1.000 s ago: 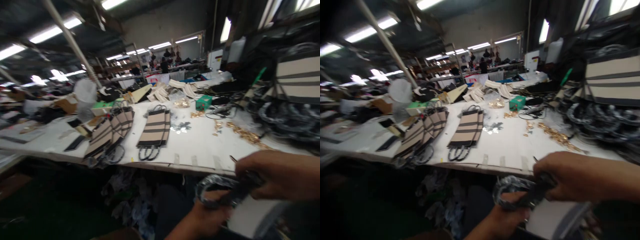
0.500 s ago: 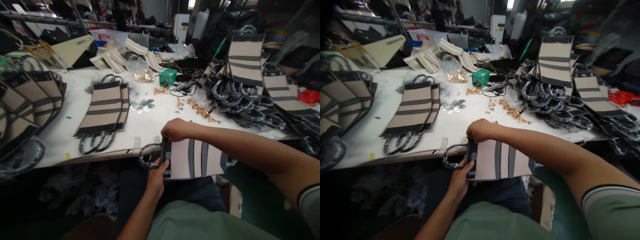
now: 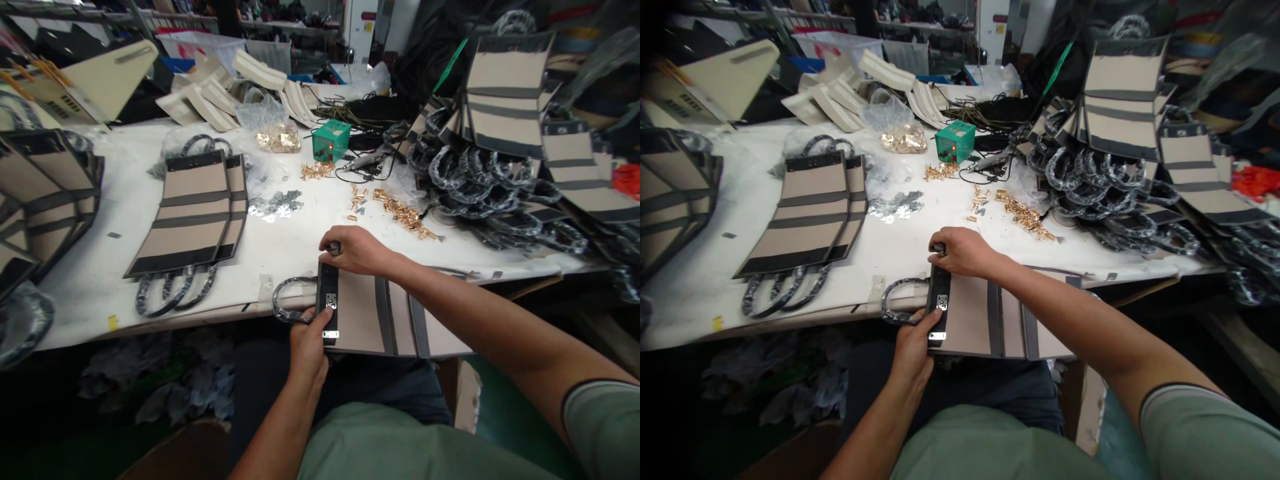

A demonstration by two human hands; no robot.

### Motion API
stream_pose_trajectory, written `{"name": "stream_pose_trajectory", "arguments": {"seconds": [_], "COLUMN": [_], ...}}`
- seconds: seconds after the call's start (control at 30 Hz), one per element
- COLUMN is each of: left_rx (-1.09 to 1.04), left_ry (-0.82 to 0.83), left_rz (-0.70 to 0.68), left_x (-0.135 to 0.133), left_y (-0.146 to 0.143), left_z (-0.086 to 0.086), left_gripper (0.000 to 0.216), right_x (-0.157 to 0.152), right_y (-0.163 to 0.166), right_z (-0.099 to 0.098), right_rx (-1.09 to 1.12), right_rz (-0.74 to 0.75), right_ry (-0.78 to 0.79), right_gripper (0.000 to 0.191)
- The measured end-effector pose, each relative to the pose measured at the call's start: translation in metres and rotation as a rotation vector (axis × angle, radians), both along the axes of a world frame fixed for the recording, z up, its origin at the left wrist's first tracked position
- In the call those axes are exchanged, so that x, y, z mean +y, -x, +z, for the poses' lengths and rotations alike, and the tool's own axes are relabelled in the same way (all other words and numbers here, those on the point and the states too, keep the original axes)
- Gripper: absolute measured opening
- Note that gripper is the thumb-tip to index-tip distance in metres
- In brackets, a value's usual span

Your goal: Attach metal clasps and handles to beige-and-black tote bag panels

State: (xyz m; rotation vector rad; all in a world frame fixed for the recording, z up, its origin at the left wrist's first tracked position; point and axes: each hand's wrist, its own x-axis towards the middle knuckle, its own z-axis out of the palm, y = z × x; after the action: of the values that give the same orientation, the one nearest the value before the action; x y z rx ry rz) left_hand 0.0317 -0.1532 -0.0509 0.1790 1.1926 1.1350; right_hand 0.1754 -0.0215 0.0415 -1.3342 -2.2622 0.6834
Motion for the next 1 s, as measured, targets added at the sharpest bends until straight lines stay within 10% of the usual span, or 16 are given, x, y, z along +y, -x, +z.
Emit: {"name": "stream_pose_trajectory", "arguments": {"seconds": [0.17,0.3,0.63,1.0], "left_rx": [-0.027,-0.016,-0.035,-0.009], "left_ry": [0.023,0.043,0.072,-0.024], "left_rz": [0.034,0.038,0.007,0.059], "left_x": [0.002,0.002,0.004,0.003], "left_y": [-0.003,-0.003,-0.002,-0.003], "left_z": [0.005,0.005,0.003,0.003], "left_gripper": [0.035,0.036,0.036,0.032], "right_x": [-0.051,-0.065,-0.067,-0.059], "right_y": [0.010,0.026,0.035,0.055], "right_z": [-0.010,-0.036,-0.055,-0.026], "right_rx": [1.102,1.503,1.449,0.667], "right_rz": [-0.341,-0.459,-0.471,-0.111], "right_ry": [0.157,0.218,0.147,0.177], "right_gripper": [0.039,0.043,0.039,0.039]}}
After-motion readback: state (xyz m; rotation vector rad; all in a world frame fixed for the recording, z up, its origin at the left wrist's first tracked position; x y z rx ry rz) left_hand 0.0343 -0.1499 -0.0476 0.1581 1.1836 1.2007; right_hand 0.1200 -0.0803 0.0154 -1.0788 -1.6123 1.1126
